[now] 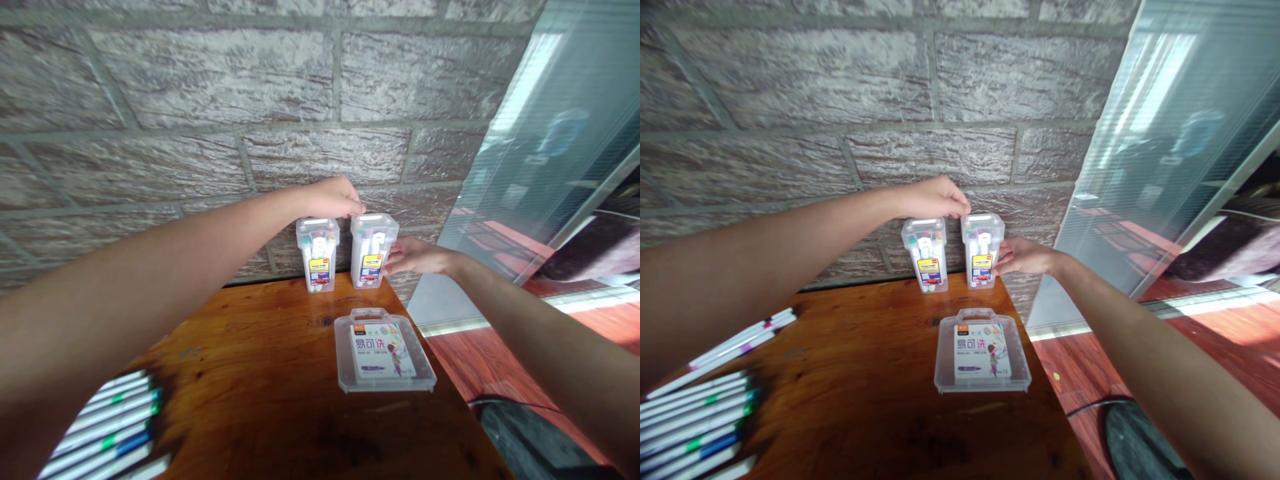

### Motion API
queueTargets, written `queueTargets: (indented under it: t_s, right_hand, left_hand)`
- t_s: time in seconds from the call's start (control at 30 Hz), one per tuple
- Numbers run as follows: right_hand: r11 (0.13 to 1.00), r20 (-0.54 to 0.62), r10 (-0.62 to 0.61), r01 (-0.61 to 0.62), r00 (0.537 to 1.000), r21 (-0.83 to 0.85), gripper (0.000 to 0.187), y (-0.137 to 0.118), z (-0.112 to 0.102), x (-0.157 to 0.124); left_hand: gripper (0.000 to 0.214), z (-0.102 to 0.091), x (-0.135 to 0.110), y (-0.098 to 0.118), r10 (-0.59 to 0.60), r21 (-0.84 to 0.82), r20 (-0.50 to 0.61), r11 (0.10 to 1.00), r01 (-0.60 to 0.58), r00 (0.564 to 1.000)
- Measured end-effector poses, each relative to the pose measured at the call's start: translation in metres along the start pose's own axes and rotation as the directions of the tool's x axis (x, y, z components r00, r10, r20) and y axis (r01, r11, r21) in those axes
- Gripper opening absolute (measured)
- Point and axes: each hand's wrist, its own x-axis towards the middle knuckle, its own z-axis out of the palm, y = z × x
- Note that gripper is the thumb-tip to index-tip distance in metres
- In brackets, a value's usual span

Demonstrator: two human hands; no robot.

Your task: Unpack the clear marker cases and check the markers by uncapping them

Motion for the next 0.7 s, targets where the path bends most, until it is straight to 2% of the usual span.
queueTargets:
  t_s: [0.17,0.27,0.4,0.47,0.53,0.57,0.6,0.63,0.7]
  right_hand:
    - [0.998,0.052,0.01,-0.007,0.999,-0.061,0.036,-0.004,0.003,-0.006]
    - [0.995,0.059,0.014,-0.008,0.998,-0.102,0.034,-0.004,0.002,-0.009]
    - [0.985,0.011,0.024,-0.022,1.0,-0.169,0.035,0.002,0.002,-0.018]
    - [0.979,-0.04,0.034,-0.041,0.999,-0.199,0.035,0.006,0.006,-0.028]
    - [0.977,-0.087,0.043,-0.06,0.995,-0.204,0.056,0.007,0.014,-0.041]
    - [0.976,-0.098,0.048,-0.067,0.994,-0.205,0.061,0.006,0.02,-0.048]
    - [0.975,-0.109,0.051,-0.073,0.993,-0.209,0.064,0.004,0.026,-0.056]
    - [0.973,-0.113,0.05,-0.074,0.992,-0.217,0.067,0.001,0.032,-0.063]
    - [0.971,-0.094,0.028,-0.049,0.995,-0.233,0.065,-0.006,0.045,-0.077]
  left_hand:
    - [0.015,-0.006,-0.002,-0.005,-0.008,-0.018,-0.095,1.0,0.006,0.995]
    - [0.015,-0.012,-0.006,-0.008,0.03,-0.048,-0.178,0.998,-0.039,0.984]
    - [0.016,-0.017,-0.026,-0.006,0.081,-0.098,-0.349,0.988,-0.122,0.934]
    - [0.017,-0.017,-0.048,0.0,0.11,-0.092,-0.458,0.981,-0.17,0.882]
    - [0.019,-0.014,-0.077,0.008,0.124,-0.091,-0.551,0.974,-0.208,0.825]
    - [0.02,-0.012,-0.094,0.011,0.114,-0.096,-0.571,0.974,-0.203,0.813]
    - [0.02,-0.009,-0.112,0.014,0.091,-0.1,-0.58,0.978,-0.181,0.81]
    - [0.02,-0.006,-0.13,0.016,0.067,-0.105,-0.56,0.983,-0.151,0.826]
    - [0.021,0.003,-0.167,0.016,0.012,-0.111,-0.461,0.991,-0.071,0.887]
